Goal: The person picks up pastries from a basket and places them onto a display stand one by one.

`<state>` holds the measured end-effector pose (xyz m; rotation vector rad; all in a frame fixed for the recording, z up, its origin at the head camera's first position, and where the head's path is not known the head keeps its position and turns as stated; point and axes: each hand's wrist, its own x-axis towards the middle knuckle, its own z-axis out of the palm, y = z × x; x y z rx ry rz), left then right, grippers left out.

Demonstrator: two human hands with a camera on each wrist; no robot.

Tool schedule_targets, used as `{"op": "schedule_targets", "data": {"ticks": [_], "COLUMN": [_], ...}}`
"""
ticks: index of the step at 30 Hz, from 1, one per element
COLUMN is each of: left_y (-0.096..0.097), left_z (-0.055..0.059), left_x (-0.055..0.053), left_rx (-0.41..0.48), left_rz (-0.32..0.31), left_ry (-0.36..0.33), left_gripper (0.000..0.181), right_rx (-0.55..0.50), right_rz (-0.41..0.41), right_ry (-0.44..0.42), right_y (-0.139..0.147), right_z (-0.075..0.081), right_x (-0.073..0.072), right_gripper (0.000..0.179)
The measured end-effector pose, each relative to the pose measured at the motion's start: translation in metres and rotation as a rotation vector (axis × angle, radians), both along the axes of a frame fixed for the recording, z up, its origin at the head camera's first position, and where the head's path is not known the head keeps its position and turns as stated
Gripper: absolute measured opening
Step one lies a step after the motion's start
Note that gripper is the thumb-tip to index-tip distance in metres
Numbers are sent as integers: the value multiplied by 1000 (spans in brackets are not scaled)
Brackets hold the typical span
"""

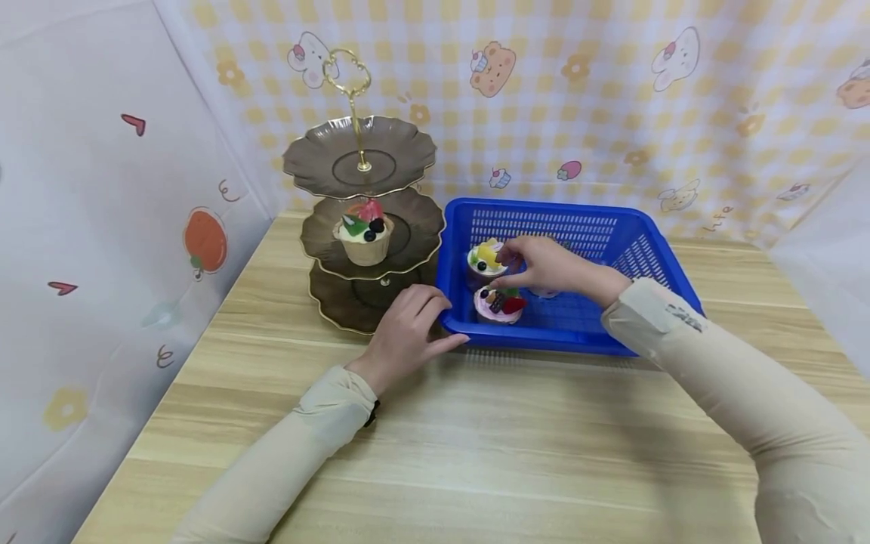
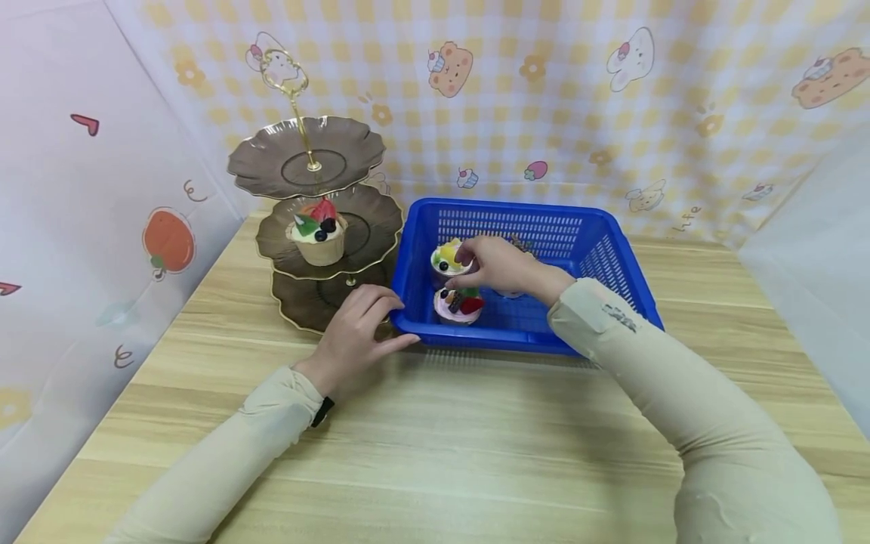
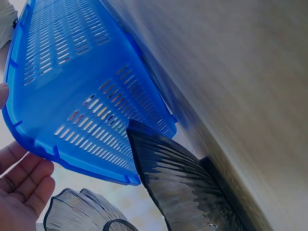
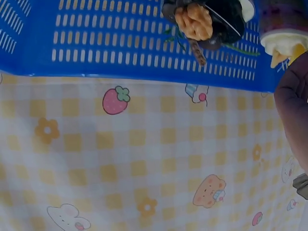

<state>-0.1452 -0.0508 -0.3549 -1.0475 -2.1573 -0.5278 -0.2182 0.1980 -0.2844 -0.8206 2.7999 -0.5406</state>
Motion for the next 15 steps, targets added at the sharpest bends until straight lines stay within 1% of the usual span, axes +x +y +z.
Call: {"op": "schedule_targets", "data": {"ticks": [7,11,15], "left_y": [0,-1,0], "left_z": [0,0,0], "left_x": [0,0,0], "left_rx": [10,9,6], "left_rz": [-5,-3,-1], "left_ry": [6,3,-3], "left_gripper": [44,44,44], "right_rx": [15,21,24], "right_rz": [22,24,30], "right_ry": [-22,-35,-47], "right_y": [5,7,8], "right_z": [-13,-17,-18], "right_x": [2,4,5], "right_gripper": [51,52,52]}}
